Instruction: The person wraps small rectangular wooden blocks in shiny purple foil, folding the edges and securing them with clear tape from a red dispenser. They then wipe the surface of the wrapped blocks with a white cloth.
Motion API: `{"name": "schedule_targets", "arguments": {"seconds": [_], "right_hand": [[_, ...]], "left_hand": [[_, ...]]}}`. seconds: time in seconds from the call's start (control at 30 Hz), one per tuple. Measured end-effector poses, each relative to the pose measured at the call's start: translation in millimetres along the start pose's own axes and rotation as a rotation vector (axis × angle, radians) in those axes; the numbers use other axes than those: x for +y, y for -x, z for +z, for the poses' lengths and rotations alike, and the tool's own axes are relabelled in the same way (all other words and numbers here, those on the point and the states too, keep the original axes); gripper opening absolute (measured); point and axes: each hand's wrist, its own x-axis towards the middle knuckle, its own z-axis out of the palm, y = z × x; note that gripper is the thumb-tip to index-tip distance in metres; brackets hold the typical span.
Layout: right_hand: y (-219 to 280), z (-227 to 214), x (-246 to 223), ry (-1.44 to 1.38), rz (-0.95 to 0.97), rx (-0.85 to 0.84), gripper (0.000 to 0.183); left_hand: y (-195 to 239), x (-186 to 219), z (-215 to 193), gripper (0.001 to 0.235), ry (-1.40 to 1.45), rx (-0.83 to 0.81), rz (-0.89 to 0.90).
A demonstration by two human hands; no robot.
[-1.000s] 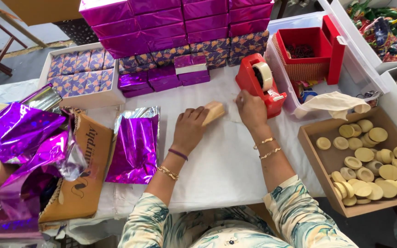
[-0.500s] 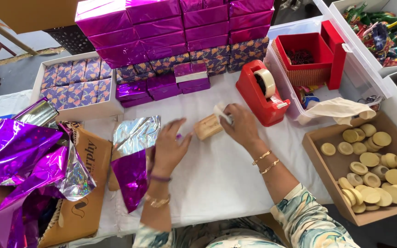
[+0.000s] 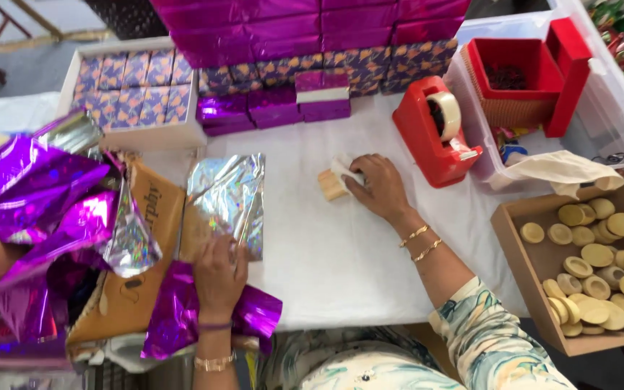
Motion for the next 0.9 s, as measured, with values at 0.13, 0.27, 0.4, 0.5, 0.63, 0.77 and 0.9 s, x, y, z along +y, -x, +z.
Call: {"name": "schedule_targets", "arguments": {"seconds": [0.13, 0.27, 0.4, 0.5, 0.63, 0.77, 0.9], "right_hand": [[0, -5, -4, 0.002, -0.015, 0.028, 0.020], [-7, -26, -42, 0.217, -0.140, 0.153, 0.034], [0, -17, -60, 0.215, -0.257, 0.134, 0.047], [38, 39, -69, -0.162, -0.241, -0.234, 0.044], [46, 51, -151, -0.225, -0.231, -0.569, 0.058], [48, 80, -156, -0.369, -0.140, -0.663, 0.051], [14, 99, -133, -0.500, -0.030, -0.451, 0.054]], "left_hand": [[9, -22, 13, 0.021, 0.277, -0.097, -0.015], [12, -33, 16, 0.023, 0.713, -0.073, -0.041], [4, -16, 6, 0.023, 0.570, -0.108, 0.002], [9, -12, 16, 0.026, 0.173, -0.171, 0.089], [10, -13, 16, 0.031, 0.107, -0.138, 0.099], [6, -12, 11, 0.037, 0.316, 0.094, 0.059], [-13, -2, -13, 0.039, 0.498, 0.168, -0.175]]}}
